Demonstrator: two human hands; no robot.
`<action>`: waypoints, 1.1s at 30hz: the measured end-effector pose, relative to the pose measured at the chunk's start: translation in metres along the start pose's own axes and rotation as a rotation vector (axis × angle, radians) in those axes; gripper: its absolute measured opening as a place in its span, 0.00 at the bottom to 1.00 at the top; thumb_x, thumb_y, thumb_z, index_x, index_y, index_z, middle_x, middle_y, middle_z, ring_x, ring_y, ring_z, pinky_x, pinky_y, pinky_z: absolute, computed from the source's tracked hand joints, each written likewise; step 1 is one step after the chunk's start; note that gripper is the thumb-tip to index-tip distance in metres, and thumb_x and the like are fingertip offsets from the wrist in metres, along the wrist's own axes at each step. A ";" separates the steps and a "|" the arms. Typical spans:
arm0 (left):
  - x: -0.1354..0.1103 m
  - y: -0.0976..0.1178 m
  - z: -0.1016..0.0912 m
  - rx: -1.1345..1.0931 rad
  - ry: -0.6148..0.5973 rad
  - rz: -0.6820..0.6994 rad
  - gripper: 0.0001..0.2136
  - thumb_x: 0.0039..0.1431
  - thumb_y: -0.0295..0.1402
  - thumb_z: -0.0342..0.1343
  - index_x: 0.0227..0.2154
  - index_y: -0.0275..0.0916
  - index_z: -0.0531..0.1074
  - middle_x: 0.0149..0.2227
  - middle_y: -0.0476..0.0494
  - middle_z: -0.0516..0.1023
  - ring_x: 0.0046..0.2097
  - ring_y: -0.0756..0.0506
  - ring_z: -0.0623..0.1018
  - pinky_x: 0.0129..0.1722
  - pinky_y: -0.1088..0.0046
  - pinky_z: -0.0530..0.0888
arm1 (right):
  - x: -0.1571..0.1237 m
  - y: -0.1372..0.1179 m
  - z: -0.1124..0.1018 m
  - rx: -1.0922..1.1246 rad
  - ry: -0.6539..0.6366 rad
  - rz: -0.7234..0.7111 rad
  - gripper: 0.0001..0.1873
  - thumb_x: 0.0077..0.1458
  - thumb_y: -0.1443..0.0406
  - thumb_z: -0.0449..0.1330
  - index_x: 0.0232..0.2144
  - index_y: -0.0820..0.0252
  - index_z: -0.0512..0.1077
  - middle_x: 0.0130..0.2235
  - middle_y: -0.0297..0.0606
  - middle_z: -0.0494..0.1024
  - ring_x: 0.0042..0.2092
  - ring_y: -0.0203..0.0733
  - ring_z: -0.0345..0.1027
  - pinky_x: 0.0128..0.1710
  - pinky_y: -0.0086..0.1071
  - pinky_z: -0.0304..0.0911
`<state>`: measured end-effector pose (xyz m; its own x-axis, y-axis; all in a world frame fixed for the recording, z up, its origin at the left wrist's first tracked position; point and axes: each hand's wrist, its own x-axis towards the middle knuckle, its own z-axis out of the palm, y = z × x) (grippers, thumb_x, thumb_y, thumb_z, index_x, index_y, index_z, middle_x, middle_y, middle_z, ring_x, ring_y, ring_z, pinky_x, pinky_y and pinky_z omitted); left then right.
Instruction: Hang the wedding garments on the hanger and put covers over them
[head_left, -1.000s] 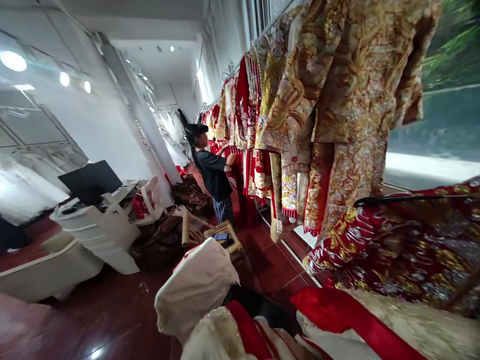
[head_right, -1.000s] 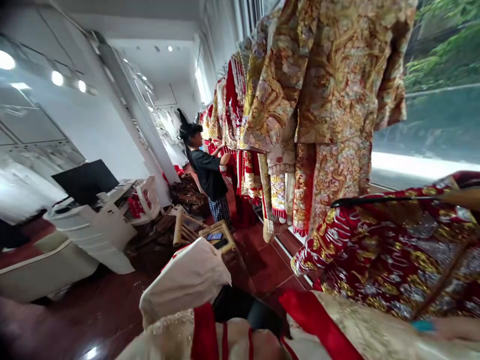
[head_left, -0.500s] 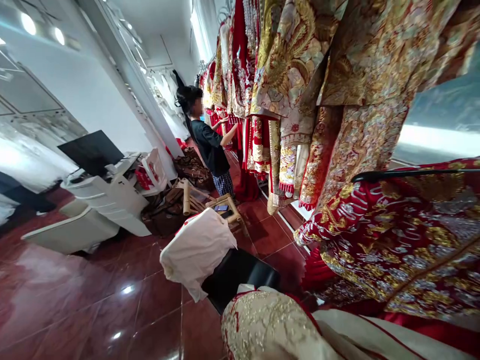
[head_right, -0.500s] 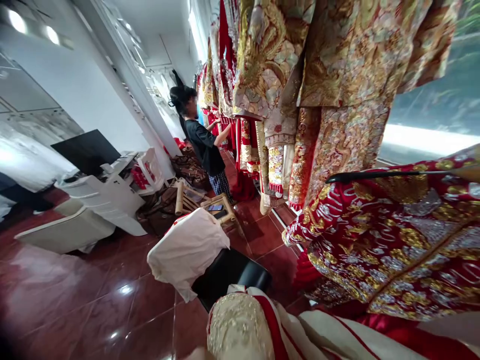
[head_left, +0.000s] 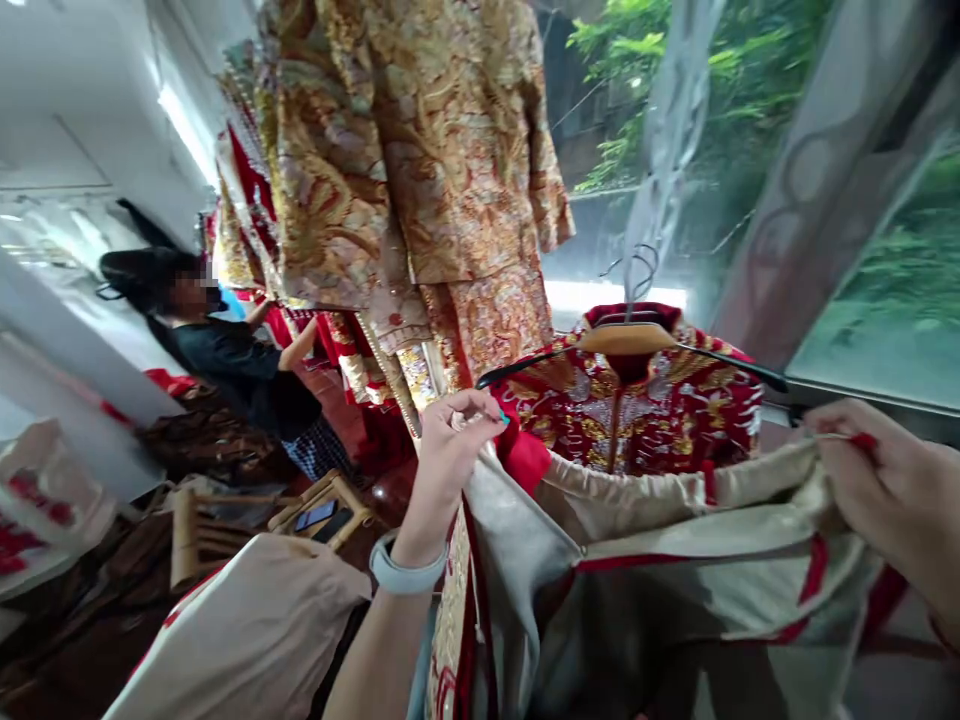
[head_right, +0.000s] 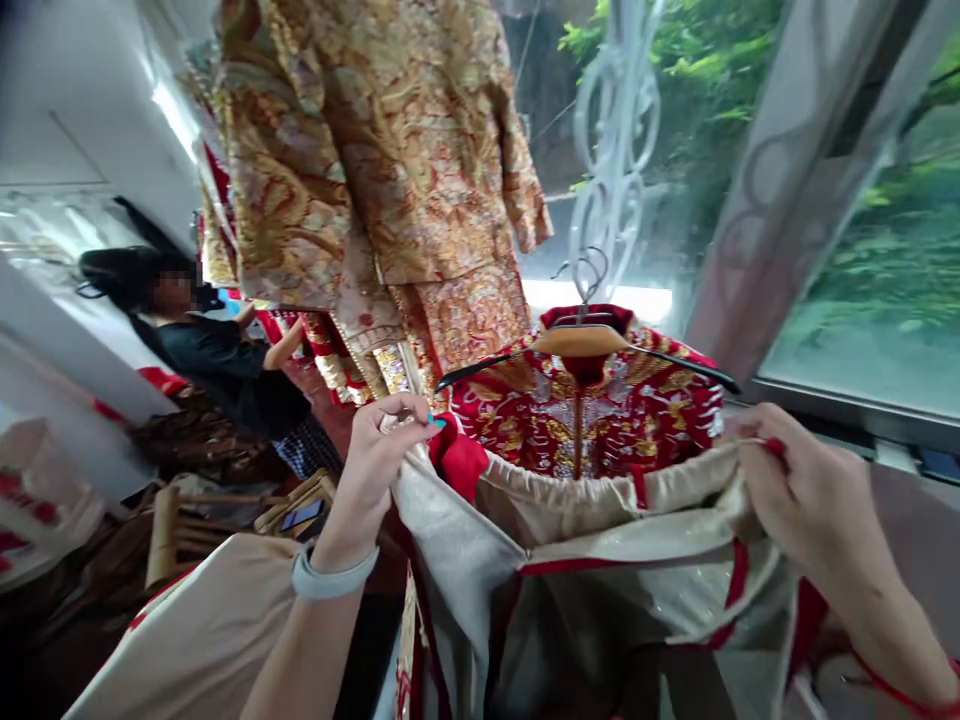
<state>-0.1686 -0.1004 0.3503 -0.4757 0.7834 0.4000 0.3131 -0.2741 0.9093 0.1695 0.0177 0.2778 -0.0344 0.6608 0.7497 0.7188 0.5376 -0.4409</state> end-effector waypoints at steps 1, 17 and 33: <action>0.006 -0.003 0.003 0.034 -0.049 -0.002 0.02 0.40 0.29 0.58 0.19 0.37 0.71 0.22 0.53 0.72 0.26 0.52 0.70 0.29 0.77 0.67 | 0.005 0.006 0.004 0.016 -0.028 -0.020 0.07 0.55 0.64 0.54 0.28 0.55 0.71 0.20 0.32 0.68 0.19 0.33 0.59 0.21 0.28 0.55; -0.053 -0.050 0.022 1.514 -0.838 0.009 0.19 0.57 0.18 0.42 0.42 0.37 0.76 0.51 0.34 0.72 0.36 0.45 0.78 0.40 0.67 0.73 | 0.048 -0.020 0.007 0.219 0.090 -0.219 0.09 0.55 0.72 0.49 0.27 0.58 0.67 0.20 0.27 0.62 0.20 0.29 0.52 0.26 0.25 0.50; -0.074 -0.128 0.024 1.251 -0.661 -0.258 0.24 0.52 0.18 0.45 0.48 0.38 0.75 0.50 0.39 0.77 0.51 0.40 0.76 0.53 0.64 0.70 | 0.041 -0.042 0.032 0.344 -0.005 -0.299 0.09 0.56 0.71 0.49 0.27 0.57 0.67 0.21 0.28 0.67 0.20 0.31 0.57 0.26 0.26 0.53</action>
<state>-0.1539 -0.1096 0.2019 -0.2759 0.9405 -0.1984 0.9469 0.3014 0.1121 0.1157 0.0392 0.3111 -0.2091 0.4523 0.8670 0.4047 0.8472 -0.3443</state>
